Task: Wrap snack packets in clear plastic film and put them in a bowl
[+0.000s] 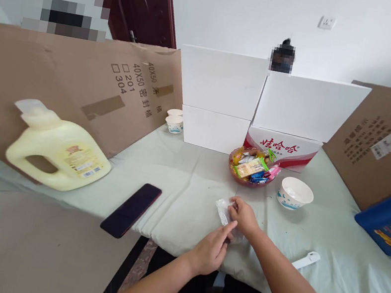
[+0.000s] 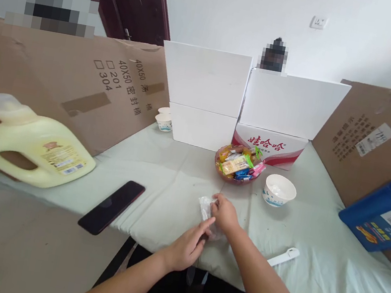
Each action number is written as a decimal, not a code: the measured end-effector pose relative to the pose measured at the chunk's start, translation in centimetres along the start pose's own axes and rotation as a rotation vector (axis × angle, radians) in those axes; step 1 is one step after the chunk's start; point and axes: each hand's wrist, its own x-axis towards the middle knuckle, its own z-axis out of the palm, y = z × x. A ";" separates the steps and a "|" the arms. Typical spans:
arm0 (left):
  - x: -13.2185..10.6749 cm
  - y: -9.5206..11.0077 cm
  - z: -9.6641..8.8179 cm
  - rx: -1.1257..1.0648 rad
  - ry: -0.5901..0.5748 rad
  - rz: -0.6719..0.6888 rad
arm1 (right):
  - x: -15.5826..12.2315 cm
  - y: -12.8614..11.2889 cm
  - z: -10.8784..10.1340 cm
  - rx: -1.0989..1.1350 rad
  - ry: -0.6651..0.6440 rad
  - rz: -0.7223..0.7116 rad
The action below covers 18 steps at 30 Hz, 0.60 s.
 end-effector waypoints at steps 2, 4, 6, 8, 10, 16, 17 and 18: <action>0.0 0.5 0.1 0.049 -0.003 0.029 | -0.4 -0.2 1.1 -0.077 0.024 0.002; 0.0 1.0 0.2 0.099 0.035 0.046 | -0.9 -0.3 1.9 -0.147 0.049 -0.006; 0.2 1.4 0.1 0.156 0.131 0.024 | -1.2 -0.3 2.3 -0.203 0.066 -0.022; 0.9 1.3 -0.4 0.217 0.227 -0.030 | -1.4 -0.4 2.4 -0.248 0.075 -0.042; 2.1 0.8 -1.0 0.297 0.240 -0.103 | -1.6 -0.6 2.2 -0.287 0.081 -0.062; 4.8 -1.7 -2.0 0.587 0.045 -0.228 | -1.7 -1.0 1.9 -0.396 0.184 -0.015; 4.9 -1.8 -2.0 0.605 0.028 -0.222 | -1.5 -0.8 1.7 -0.412 0.206 0.013; 4.8 -1.9 -1.9 0.617 0.016 -0.219 | -1.3 -0.5 1.4 -0.426 0.227 0.045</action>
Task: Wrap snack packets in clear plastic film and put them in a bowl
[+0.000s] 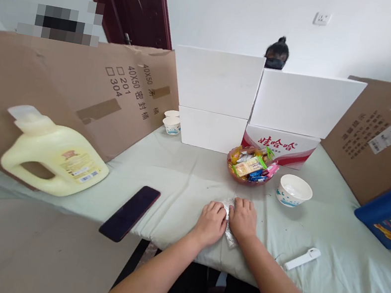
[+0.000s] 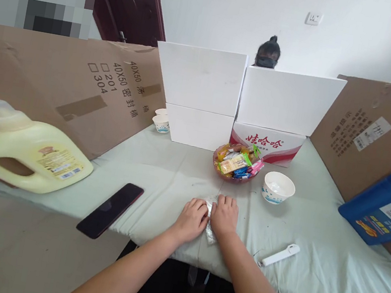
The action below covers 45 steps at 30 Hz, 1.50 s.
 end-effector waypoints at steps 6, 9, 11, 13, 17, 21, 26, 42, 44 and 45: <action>-0.4 0.0 0.1 0.017 -0.027 0.021 | 0.5 4.0 -1.8 -0.046 0.036 0.050; -0.4 -0.1 0.1 0.011 -0.052 0.066 | -3.0 4.6 -2.5 -0.009 -0.045 -0.285; -0.4 -0.1 0.0 -0.004 -0.092 0.109 | -6.7 4.4 -2.5 0.011 -0.109 -0.586; -0.5 0.1 -0.3 -0.028 -0.143 0.171 | -10.5 4.0 -2.3 -0.019 -0.080 -0.605; -0.6 0.4 -0.9 -0.062 -0.208 0.251 | -14.7 3.6 -2.3 -0.074 0.023 -0.527; -0.7 0.4 -1.2 -0.088 -0.272 0.328 | -14.4 3.3 -3.3 0.021 0.021 -0.490; -0.8 0.3 -1.4 -0.103 -0.313 0.364 | -13.4 2.7 -4.9 0.179 0.026 -0.500; -0.4 -0.5 -0.2 -0.209 -0.231 0.310 | -3.9 4.1 -1.7 0.106 -0.112 -0.157; -0.6 -0.5 -0.3 -0.249 -0.121 0.305 | -4.0 4.0 -1.3 0.089 -0.102 -0.159; -0.7 -0.4 -0.4 -0.266 -0.063 0.317 | -4.1 4.0 -1.2 0.082 -0.099 -0.162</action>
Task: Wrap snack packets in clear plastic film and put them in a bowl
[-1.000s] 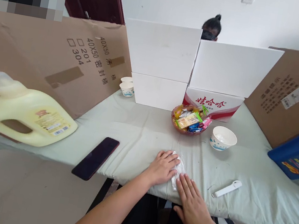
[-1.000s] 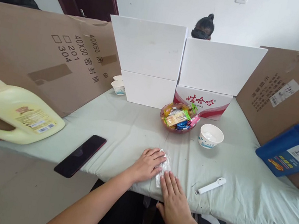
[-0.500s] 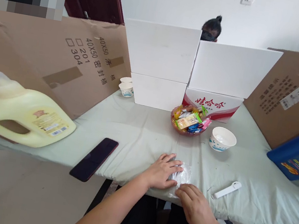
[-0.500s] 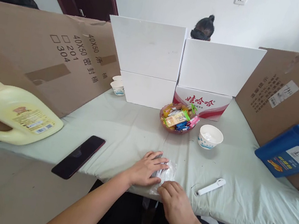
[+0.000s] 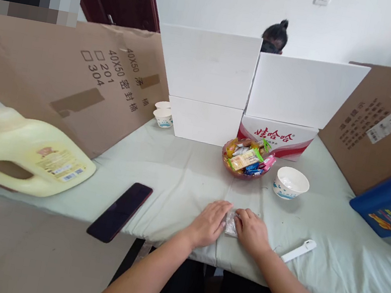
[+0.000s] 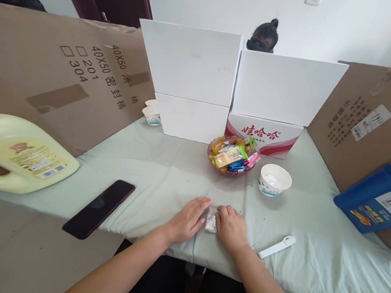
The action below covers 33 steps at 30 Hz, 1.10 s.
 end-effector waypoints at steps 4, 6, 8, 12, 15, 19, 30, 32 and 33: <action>-0.1 0.6 -0.1 -0.009 0.008 0.171 | -0.1 -0.1 0.2 -0.015 0.015 -0.008; 0.0 0.8 0.1 -0.011 -0.029 0.157 | -0.1 0.0 0.3 -0.024 0.029 -0.006; 0.2 0.8 0.3 -0.020 -0.028 0.073 | -0.1 0.4 0.4 -0.042 0.053 0.013; 0.6 0.7 0.2 -0.048 -0.041 -0.001 | -0.1 1.6 -0.3 -0.112 0.136 0.108; 0.6 0.7 0.1 -0.060 -0.057 -0.006 | -0.6 1.7 -1.2 -0.117 0.196 0.056; 0.2 0.7 0.2 -0.064 -0.028 -0.028 | -2.1 0.6 -1.1 0.023 0.107 -0.326; -0.1 0.4 0.6 0.011 0.035 -0.038 | -1.7 4.3 -3.9 0.138 0.151 -0.326; -0.1 0.3 0.7 0.016 0.029 -0.033 | 0.6 7.1 -6.9 0.061 0.277 -0.197; -0.1 0.2 0.8 0.019 0.033 -0.031 | 1.9 8.4 -8.4 -0.014 0.296 -0.085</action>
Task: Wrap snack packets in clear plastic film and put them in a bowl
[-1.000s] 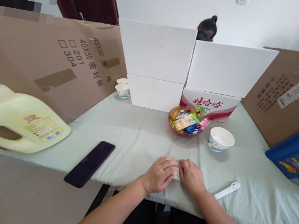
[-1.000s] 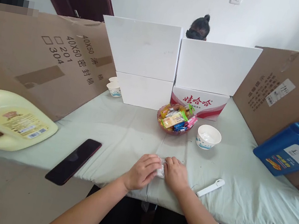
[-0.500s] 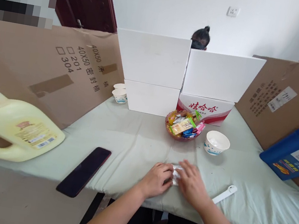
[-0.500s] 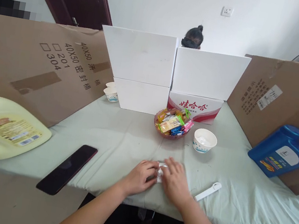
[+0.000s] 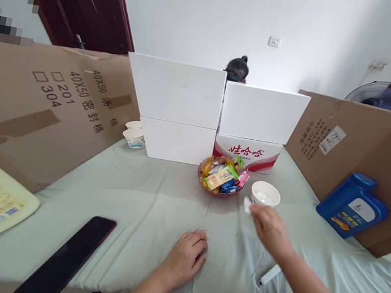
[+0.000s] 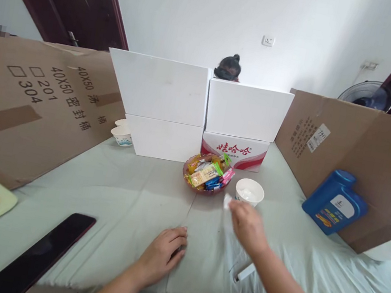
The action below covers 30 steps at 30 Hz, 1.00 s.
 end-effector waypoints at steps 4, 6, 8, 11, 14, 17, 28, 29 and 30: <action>0.1 0.1 0.1 0.001 0.023 0.018 | 5.8 4.6 -1.8 -0.261 -0.269 0.275; 0.2 0.2 0.0 -0.004 0.024 0.014 | 7.5 5.6 -1.0 -0.246 -0.412 0.281; 0.2 0.3 0.0 -0.011 0.018 0.004 | 8.2 5.9 0.3 -0.240 -0.547 0.284; 0.2 0.3 -0.1 -0.018 0.010 -0.010 | 8.3 5.7 1.6 -0.267 -0.648 0.291; 0.1 0.3 -0.1 -0.014 0.007 -0.016 | 7.4 5.9 1.0 -0.309 -0.646 0.278; 0.1 0.2 -0.1 -0.003 0.001 -0.022 | 5.6 7.4 -1.2 -0.383 -0.578 0.272; 0.5 0.1 -0.3 0.052 -0.021 0.031 | 4.4 17.2 -3.5 -0.552 -0.335 0.592; 0.6 0.0 -0.2 0.057 -0.015 0.048 | 5.2 18.0 -3.0 -0.533 -0.321 0.617; 0.6 -0.2 -0.2 0.060 -0.009 0.062 | 6.1 18.8 -2.5 -0.511 -0.305 0.635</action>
